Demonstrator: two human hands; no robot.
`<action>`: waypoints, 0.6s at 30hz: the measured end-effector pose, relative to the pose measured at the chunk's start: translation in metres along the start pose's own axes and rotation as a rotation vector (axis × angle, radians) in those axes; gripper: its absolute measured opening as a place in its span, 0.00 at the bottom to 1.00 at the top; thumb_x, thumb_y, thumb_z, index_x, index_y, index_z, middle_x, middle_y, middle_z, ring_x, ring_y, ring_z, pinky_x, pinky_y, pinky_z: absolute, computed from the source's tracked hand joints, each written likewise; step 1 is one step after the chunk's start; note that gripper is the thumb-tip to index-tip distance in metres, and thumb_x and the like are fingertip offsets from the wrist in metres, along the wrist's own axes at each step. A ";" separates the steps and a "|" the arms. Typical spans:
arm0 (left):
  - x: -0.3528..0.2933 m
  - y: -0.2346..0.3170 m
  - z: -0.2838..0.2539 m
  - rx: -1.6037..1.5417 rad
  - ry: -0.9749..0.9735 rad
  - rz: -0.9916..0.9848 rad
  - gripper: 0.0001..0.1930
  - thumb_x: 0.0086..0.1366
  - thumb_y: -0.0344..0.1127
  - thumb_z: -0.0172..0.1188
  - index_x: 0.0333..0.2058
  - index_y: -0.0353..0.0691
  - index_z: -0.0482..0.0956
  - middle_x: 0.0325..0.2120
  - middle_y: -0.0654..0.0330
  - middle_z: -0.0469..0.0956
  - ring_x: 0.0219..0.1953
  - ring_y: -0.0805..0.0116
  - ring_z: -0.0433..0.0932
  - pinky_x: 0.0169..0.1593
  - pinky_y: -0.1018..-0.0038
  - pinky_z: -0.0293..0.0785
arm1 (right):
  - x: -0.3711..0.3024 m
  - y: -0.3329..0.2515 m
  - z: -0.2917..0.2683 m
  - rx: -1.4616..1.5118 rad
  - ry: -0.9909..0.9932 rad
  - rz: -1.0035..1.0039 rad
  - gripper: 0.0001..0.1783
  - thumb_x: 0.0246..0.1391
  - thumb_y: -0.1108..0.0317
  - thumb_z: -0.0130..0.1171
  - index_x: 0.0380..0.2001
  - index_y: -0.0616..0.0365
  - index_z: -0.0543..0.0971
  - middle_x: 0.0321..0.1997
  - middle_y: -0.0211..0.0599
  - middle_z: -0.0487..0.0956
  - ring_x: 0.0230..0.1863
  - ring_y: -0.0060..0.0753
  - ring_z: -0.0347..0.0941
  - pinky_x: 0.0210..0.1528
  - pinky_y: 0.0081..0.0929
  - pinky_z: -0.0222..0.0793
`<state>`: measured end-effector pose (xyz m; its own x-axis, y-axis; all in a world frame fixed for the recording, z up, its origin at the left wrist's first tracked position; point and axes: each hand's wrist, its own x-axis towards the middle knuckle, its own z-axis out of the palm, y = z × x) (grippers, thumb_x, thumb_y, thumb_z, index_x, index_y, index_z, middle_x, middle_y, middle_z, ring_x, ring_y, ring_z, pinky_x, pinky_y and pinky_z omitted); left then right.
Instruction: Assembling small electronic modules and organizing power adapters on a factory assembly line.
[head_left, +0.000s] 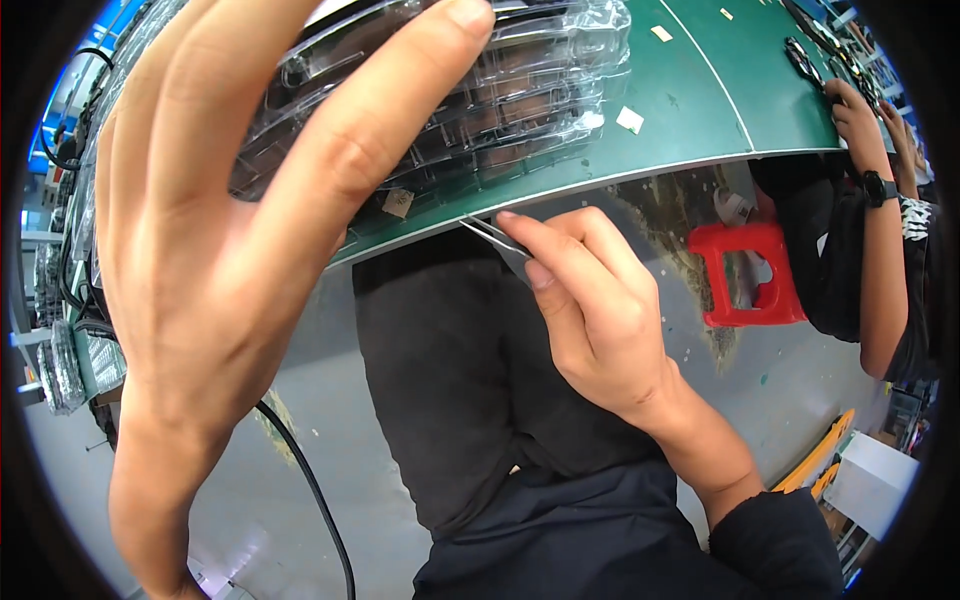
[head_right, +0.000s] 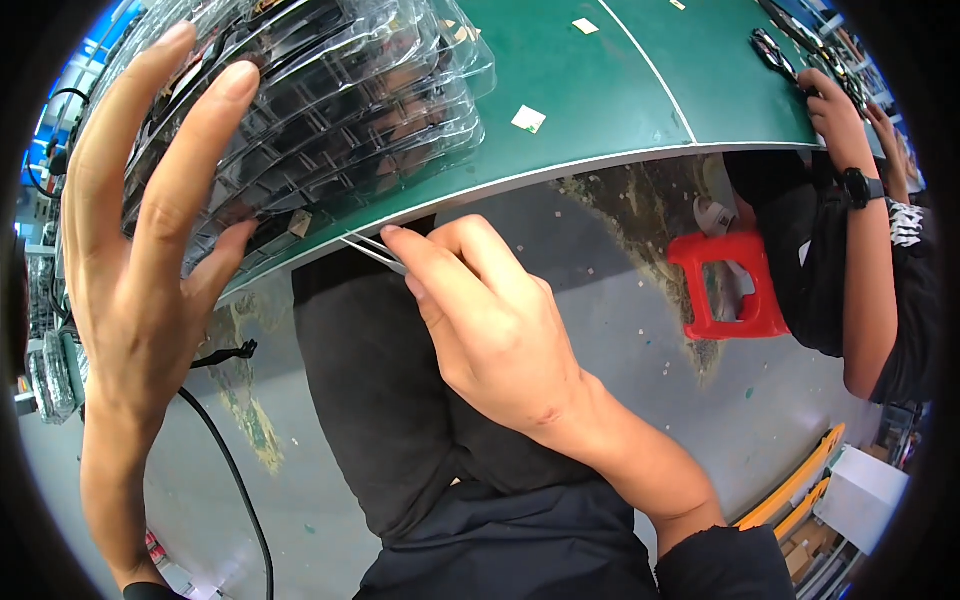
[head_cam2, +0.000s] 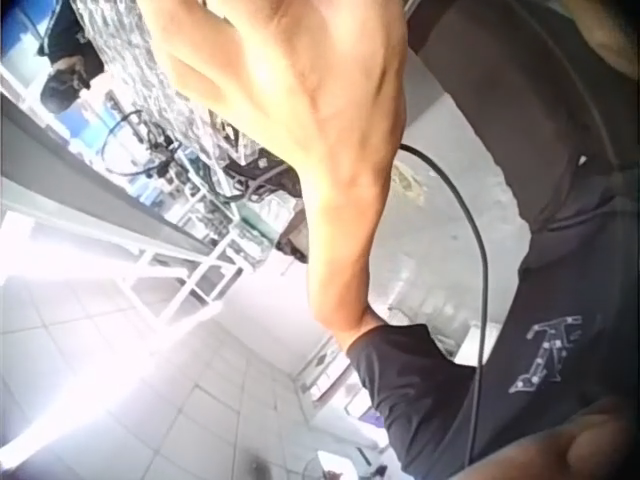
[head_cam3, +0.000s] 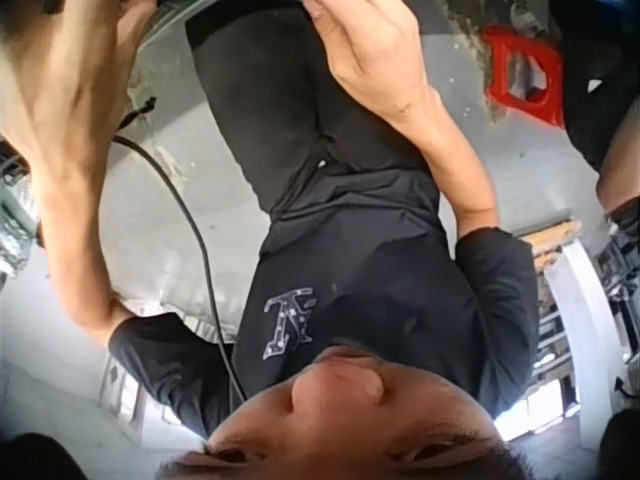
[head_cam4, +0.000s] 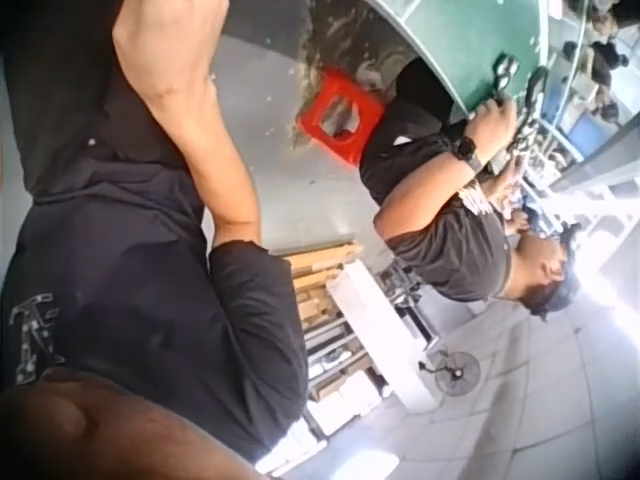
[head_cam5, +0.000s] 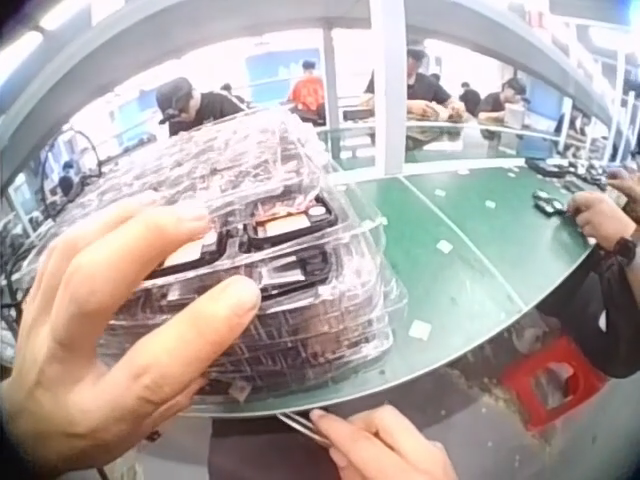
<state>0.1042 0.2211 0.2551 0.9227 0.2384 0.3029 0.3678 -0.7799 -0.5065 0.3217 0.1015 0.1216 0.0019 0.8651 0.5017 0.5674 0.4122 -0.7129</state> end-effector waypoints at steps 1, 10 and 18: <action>0.001 0.003 0.000 0.024 -0.027 0.003 0.53 0.32 0.18 0.79 0.64 0.52 0.77 0.67 0.53 0.70 0.66 0.50 0.73 0.65 0.58 0.75 | 0.000 0.000 0.000 -0.001 -0.001 0.002 0.21 0.54 0.87 0.61 0.52 0.67 0.80 0.37 0.42 0.75 0.33 0.44 0.79 0.32 0.38 0.75; 0.000 0.009 -0.004 0.014 -0.095 -0.107 0.50 0.36 0.17 0.77 0.63 0.56 0.79 0.68 0.54 0.69 0.68 0.52 0.71 0.68 0.59 0.74 | 0.001 -0.008 0.006 0.072 -0.017 0.070 0.15 0.62 0.83 0.59 0.52 0.68 0.82 0.37 0.43 0.77 0.34 0.37 0.75 0.37 0.29 0.72; -0.009 0.003 -0.006 0.023 -0.095 -0.106 0.49 0.37 0.17 0.76 0.63 0.56 0.79 0.68 0.54 0.69 0.68 0.52 0.70 0.68 0.59 0.74 | 0.005 -0.007 0.005 0.046 0.043 -0.007 0.19 0.54 0.85 0.64 0.50 0.67 0.81 0.38 0.42 0.76 0.33 0.43 0.79 0.33 0.37 0.75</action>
<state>0.0967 0.2135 0.2555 0.8848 0.3737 0.2784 0.4655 -0.7342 -0.4941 0.3134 0.1040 0.1269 0.0338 0.8494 0.5266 0.5287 0.4319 -0.7307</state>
